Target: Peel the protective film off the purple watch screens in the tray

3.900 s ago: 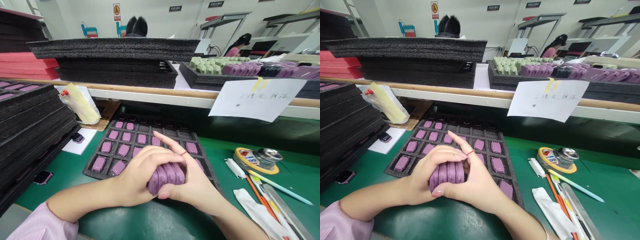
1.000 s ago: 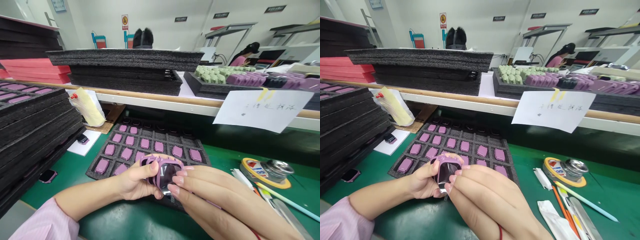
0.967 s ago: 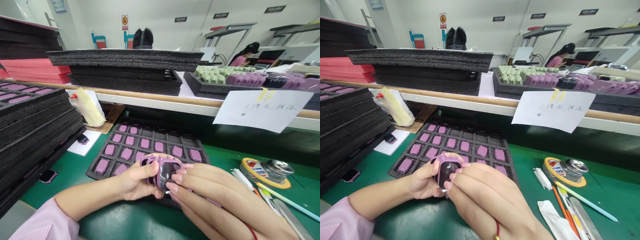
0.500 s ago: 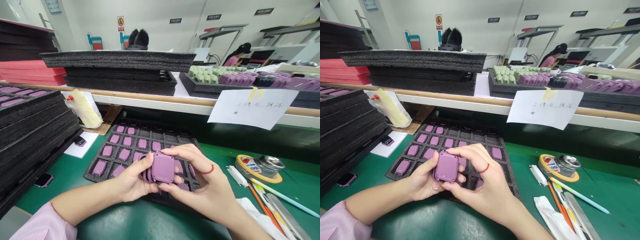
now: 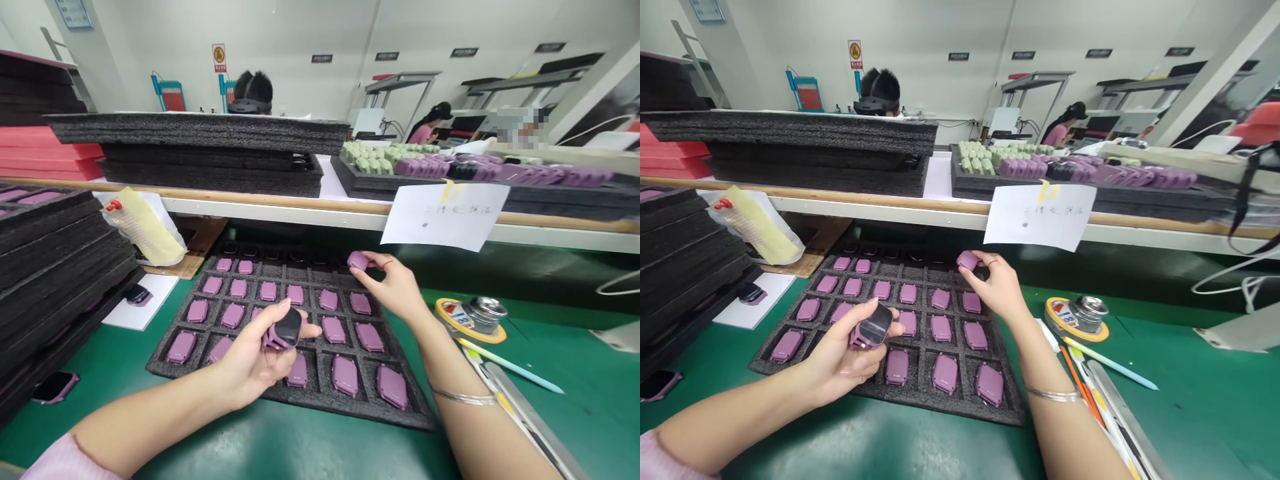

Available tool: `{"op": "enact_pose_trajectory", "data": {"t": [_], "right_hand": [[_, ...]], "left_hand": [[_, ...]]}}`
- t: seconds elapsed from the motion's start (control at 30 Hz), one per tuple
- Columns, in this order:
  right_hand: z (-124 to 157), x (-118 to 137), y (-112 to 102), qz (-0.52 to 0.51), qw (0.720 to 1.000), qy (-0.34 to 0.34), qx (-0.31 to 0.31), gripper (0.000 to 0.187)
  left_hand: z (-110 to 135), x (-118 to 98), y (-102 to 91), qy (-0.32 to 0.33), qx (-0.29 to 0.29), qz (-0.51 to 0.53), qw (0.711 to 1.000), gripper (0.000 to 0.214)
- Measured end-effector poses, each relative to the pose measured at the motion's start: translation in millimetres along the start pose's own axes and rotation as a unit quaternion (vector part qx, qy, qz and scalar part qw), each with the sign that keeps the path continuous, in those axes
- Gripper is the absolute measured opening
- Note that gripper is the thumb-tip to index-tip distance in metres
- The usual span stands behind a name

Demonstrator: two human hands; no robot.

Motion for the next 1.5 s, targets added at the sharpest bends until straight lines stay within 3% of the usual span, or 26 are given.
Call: {"op": "enact_pose_trajectory", "data": {"t": [0.13, 0.23, 0.37, 0.43, 0.5, 0.6, 0.7, 0.87, 1.0, 1.13, 1.2, 1.3, 1.43, 1.5], "right_hand": [[1, -43, 18, -0.003, 0.998, 0.041, 0.057, 0.029], [1, -32, 13, -0.034, 0.996, 0.034, 0.073, 0.029], [11, 43, -5, -0.113, 0.990, -0.041, 0.071, 0.038], [26, 93, -8, -0.165, 0.975, -0.098, 0.116, 0.039], [47, 139, -7, -0.213, 0.937, -0.195, 0.196, 0.042], [69, 173, -8, -0.180, 0.930, -0.268, 0.178, 0.023], [76, 177, -6, -0.158, 0.936, -0.288, 0.128, 0.010], [73, 181, -7, -0.169, 0.932, -0.314, 0.065, 0.007], [65, 176, -16, -0.258, 0.944, -0.205, -0.028, 0.012], [61, 154, -23, -0.394, 0.910, -0.060, -0.112, 0.015], [61, 149, -25, -0.412, 0.902, -0.043, -0.119, 0.009], [62, 151, -30, -0.363, 0.920, -0.082, -0.125, 0.022], [66, 159, -42, -0.242, 0.940, -0.197, -0.141, 0.026], [70, 163, -44, -0.178, 0.943, -0.256, -0.113, 0.031]], "left_hand": [[3, 1, 0.3, 0.016, 0.042, -0.037, 0.998, 0.027], [4, 2, 1.1, 0.011, 0.059, -0.017, 0.998, 0.038], [1, 2, 5.1, 0.004, 0.106, 0.009, 0.994, 0.047], [0, 2, 5.8, 0.004, 0.117, 0.009, 0.993, 0.048], [0, 2, 6.3, 0.006, 0.122, 0.001, 0.992, 0.052], [1, 3, 7.4, 0.004, 0.126, -0.001, 0.992, 0.051], [4, 2, 10.0, 0.009, 0.148, 0.018, 0.989, 0.042], [5, 0, 12.1, 0.021, 0.168, 0.035, 0.985, 0.037], [6, 1, 12.5, 0.017, 0.167, 0.016, 0.986, 0.045], [9, 1, 14.0, 0.010, 0.175, 0.002, 0.984, 0.049], [10, 1, 15.1, 0.012, 0.184, -0.004, 0.983, 0.050], [12, -1, 16.5, 0.024, 0.196, -0.017, 0.980, 0.049], [11, -2, 16.4, 0.035, 0.204, -0.027, 0.978, 0.049], [11, -2, 15.9, 0.037, 0.206, -0.029, 0.977, 0.050]]}}
Point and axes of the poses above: each hand's wrist, its own z-axis away from the middle knuckle, its own y-axis out of the palm, x = y × z, the point moved 4 cm from there along -z, towards the middle knuckle, and after that the axes turned 4 degrees about -z, right-handed, at the moved point
